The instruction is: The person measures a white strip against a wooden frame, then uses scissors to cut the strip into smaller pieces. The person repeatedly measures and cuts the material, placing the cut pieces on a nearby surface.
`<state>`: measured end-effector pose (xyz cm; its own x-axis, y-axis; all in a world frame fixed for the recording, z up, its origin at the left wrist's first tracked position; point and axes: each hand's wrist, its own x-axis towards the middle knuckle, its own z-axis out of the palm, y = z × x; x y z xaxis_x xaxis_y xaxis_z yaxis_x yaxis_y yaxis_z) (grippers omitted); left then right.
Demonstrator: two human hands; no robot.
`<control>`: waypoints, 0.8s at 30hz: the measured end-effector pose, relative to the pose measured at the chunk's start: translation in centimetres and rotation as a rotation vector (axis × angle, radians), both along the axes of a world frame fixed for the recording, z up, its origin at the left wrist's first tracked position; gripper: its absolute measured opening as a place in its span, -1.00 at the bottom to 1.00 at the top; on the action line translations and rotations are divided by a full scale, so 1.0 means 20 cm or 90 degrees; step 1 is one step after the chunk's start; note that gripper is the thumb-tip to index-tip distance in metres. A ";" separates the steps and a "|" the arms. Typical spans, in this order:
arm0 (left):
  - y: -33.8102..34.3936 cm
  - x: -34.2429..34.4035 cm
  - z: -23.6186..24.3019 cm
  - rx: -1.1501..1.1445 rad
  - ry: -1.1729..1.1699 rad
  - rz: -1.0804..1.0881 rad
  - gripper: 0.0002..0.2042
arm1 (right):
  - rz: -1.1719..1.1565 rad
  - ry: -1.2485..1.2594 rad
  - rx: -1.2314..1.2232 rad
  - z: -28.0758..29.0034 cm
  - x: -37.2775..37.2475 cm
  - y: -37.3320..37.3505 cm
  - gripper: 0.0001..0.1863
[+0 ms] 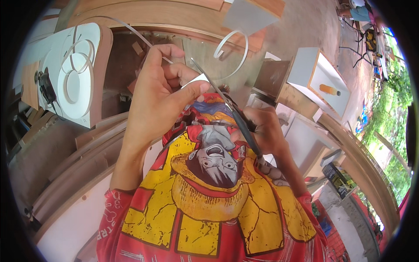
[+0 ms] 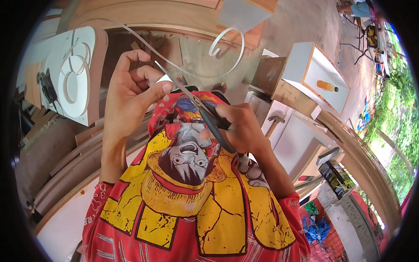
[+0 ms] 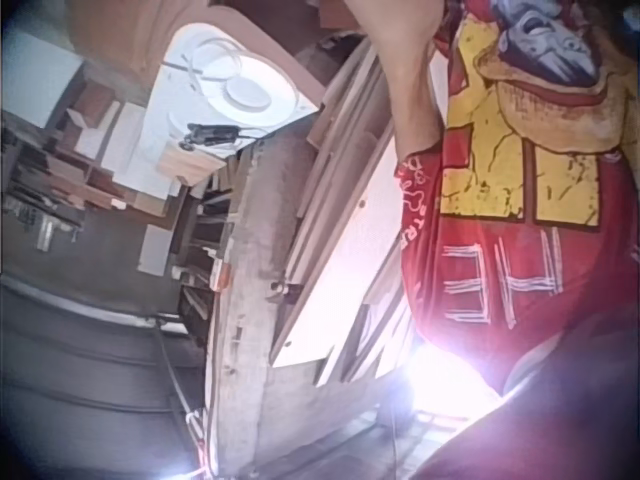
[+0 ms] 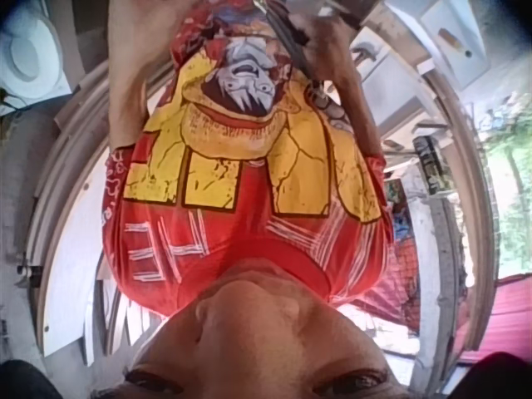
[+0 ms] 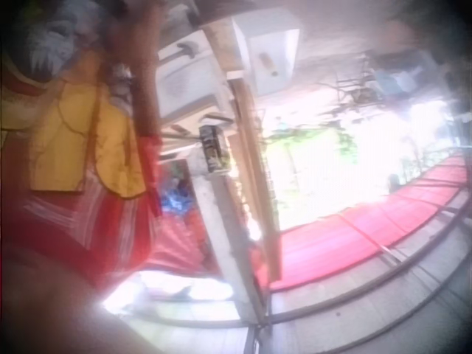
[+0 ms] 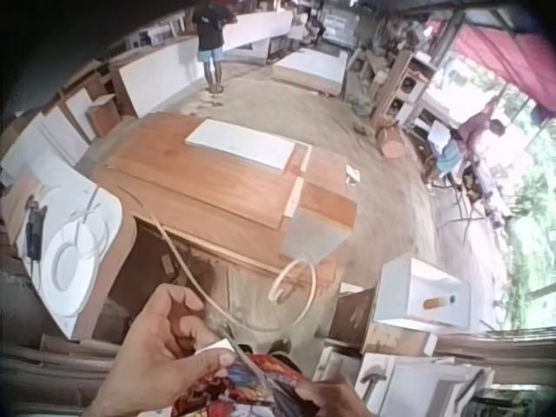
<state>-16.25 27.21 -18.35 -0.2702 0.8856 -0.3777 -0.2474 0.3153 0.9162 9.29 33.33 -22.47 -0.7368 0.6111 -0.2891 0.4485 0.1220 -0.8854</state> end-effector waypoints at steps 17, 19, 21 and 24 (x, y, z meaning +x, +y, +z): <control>0.41 -0.01 -2.26 -0.438 0.308 -0.343 -0.27 | -0.743 0.018 -0.610 -1.58 0.13 -0.59 -0.53; 0.59 0.01 -2.70 -0.506 0.234 -0.286 -0.15 | -0.744 -0.007 -0.559 -1.70 0.16 -0.71 -0.57; 0.77 0.04 -2.99 -0.493 0.184 -0.272 -0.20 | -0.807 0.043 -0.479 -1.70 0.17 -0.80 -0.64; 0.96 0.13 -3.21 -0.411 0.204 -0.304 -0.46 | -0.788 0.031 -0.460 -1.71 0.19 -0.81 -0.64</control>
